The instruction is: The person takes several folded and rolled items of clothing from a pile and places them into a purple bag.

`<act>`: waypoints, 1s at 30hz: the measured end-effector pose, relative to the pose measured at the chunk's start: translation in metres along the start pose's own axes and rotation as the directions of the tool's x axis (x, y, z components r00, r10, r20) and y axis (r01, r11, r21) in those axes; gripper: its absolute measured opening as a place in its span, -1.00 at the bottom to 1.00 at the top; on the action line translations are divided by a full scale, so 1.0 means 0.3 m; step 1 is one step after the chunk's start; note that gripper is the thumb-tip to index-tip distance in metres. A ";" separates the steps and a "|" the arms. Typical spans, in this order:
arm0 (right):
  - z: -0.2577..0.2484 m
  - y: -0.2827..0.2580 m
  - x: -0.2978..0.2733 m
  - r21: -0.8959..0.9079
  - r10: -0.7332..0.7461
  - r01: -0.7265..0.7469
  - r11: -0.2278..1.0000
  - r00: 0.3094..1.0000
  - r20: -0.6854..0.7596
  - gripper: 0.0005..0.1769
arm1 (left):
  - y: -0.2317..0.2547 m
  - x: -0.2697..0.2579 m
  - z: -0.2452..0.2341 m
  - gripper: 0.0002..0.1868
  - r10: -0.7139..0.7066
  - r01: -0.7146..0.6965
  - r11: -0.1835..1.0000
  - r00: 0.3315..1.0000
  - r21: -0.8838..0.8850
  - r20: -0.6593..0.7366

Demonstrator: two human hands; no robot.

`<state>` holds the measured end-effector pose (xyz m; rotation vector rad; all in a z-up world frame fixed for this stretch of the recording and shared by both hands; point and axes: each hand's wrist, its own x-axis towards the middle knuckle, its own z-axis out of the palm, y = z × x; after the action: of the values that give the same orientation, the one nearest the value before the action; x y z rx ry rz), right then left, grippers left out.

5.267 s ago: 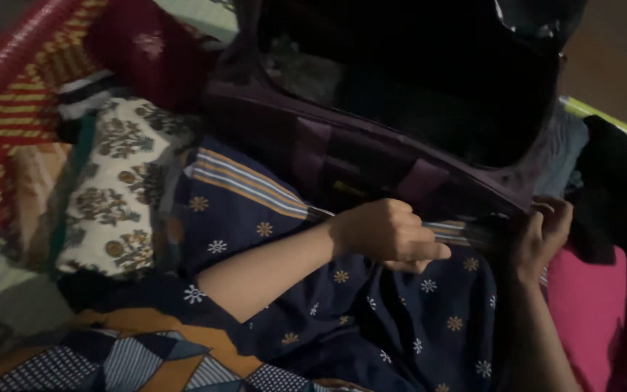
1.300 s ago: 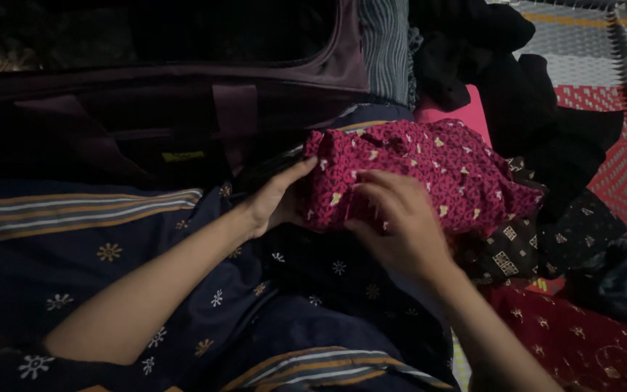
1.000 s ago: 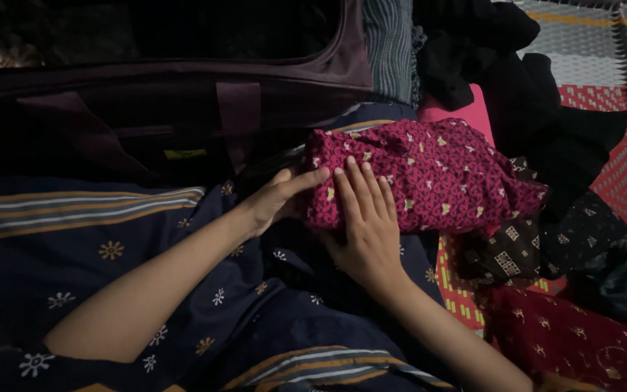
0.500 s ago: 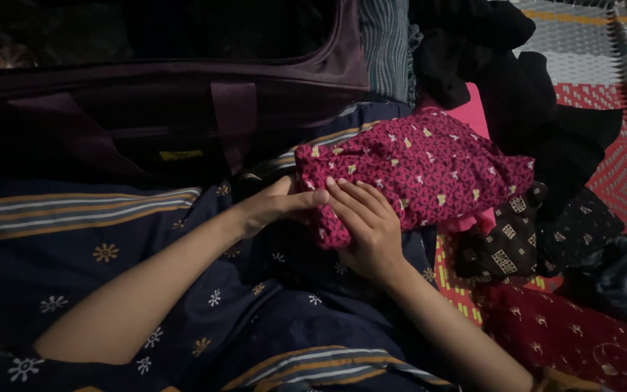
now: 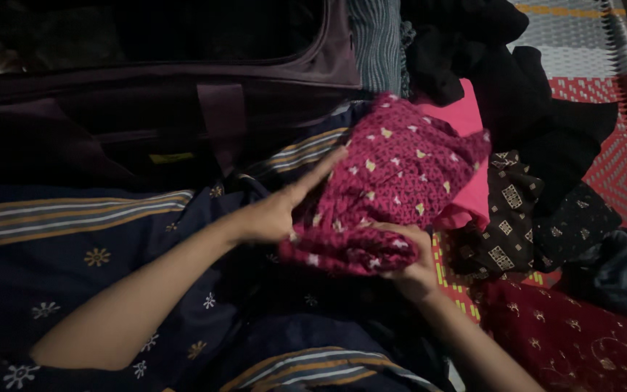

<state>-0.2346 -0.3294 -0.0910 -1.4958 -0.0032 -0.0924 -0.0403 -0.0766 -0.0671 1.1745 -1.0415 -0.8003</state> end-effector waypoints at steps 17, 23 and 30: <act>0.221 -0.228 0.029 -0.685 -0.556 0.443 0.579 0.828 0.066 -0.52 | 0.003 -0.004 0.077 -0.66 0.311 -0.298 0.494 0.938 0.817 0.153; 0.283 -0.230 -0.100 -0.793 -0.624 0.605 -0.069 0.594 0.508 -0.83 | 0.020 0.032 0.077 -0.86 0.138 -0.209 0.565 0.978 0.798 0.158; 0.335 -0.189 0.021 -0.959 -0.401 0.189 -0.210 0.878 0.261 -0.37 | -0.018 0.065 0.110 -0.68 0.129 -0.061 0.785 0.989 0.616 -0.066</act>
<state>-0.2264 -0.2336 -0.0266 -3.1417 -0.2540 -0.8117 -0.0646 -0.1067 -0.0661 1.6781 -1.3106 -0.3026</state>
